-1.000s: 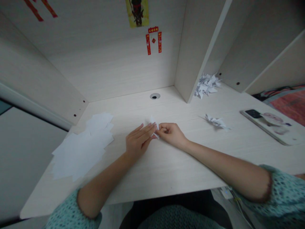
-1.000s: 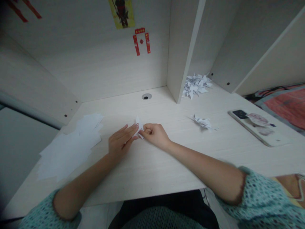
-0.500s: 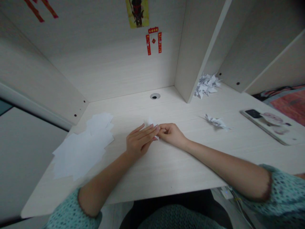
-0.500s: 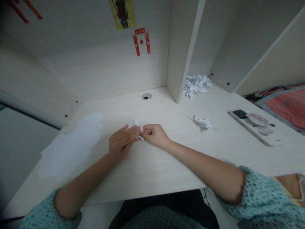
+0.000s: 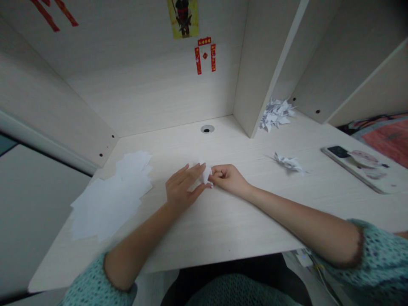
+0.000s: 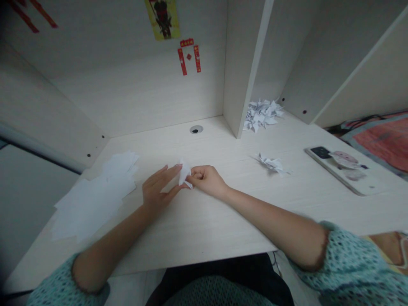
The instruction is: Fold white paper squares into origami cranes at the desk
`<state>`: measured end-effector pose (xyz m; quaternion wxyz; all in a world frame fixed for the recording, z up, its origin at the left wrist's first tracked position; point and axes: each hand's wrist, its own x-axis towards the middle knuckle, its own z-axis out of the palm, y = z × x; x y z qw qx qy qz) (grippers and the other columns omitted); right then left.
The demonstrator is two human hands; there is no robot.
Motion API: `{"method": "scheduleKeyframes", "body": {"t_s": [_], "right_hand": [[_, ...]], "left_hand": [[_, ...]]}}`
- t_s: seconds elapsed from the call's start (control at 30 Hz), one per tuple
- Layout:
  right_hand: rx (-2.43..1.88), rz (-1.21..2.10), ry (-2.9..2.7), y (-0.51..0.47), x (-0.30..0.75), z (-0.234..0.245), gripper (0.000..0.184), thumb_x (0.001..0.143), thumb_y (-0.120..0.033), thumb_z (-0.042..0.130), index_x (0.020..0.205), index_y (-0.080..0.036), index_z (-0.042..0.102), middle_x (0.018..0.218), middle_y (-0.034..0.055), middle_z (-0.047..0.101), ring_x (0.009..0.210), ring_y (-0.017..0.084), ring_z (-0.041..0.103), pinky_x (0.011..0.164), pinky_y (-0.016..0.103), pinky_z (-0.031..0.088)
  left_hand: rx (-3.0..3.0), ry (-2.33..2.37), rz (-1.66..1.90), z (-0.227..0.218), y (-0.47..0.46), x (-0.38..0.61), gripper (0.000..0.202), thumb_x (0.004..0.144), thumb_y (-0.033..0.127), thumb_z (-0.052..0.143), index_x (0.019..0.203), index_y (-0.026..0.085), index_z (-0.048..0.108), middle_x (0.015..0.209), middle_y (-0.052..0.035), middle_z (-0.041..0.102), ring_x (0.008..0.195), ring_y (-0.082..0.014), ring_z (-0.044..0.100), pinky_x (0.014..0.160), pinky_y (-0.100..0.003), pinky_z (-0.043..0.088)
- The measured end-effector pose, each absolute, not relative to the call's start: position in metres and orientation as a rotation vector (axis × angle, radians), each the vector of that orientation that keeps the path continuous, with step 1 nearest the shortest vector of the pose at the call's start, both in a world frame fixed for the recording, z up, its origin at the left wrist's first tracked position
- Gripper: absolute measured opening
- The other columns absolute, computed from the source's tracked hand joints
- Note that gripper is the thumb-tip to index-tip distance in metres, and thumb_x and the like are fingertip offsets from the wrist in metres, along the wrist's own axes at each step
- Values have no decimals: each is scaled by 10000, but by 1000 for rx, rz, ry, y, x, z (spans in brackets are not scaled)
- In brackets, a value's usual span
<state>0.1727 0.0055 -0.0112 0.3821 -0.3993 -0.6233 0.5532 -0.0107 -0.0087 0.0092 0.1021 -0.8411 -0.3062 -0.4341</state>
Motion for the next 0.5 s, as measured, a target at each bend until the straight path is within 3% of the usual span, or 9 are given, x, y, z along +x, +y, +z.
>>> {"method": "scheduleKeyframes", "body": {"t_s": [0.17,0.5], "right_hand": [[-1030,1351,-1553,7,173,-17,327,762,-442,604,616,-155,546,473,-59,462,414,49,293,423,207,169],[-983,1403,-1516,5,171,-14,319,763,-433,609,623,-151,557,506,-44,506,429,51,330,429,207,192]], "left_hand": [[-2451,-830,-1338,9,-7,-14,252,764,251,699,1012,235,657,979,-13,735,910,-168,694,889,-347,539],[-2495,-795,-1277,10,-10,-16,229,810,170,631,1027,238,658,995,-5,731,937,-157,686,911,-339,517]]}}
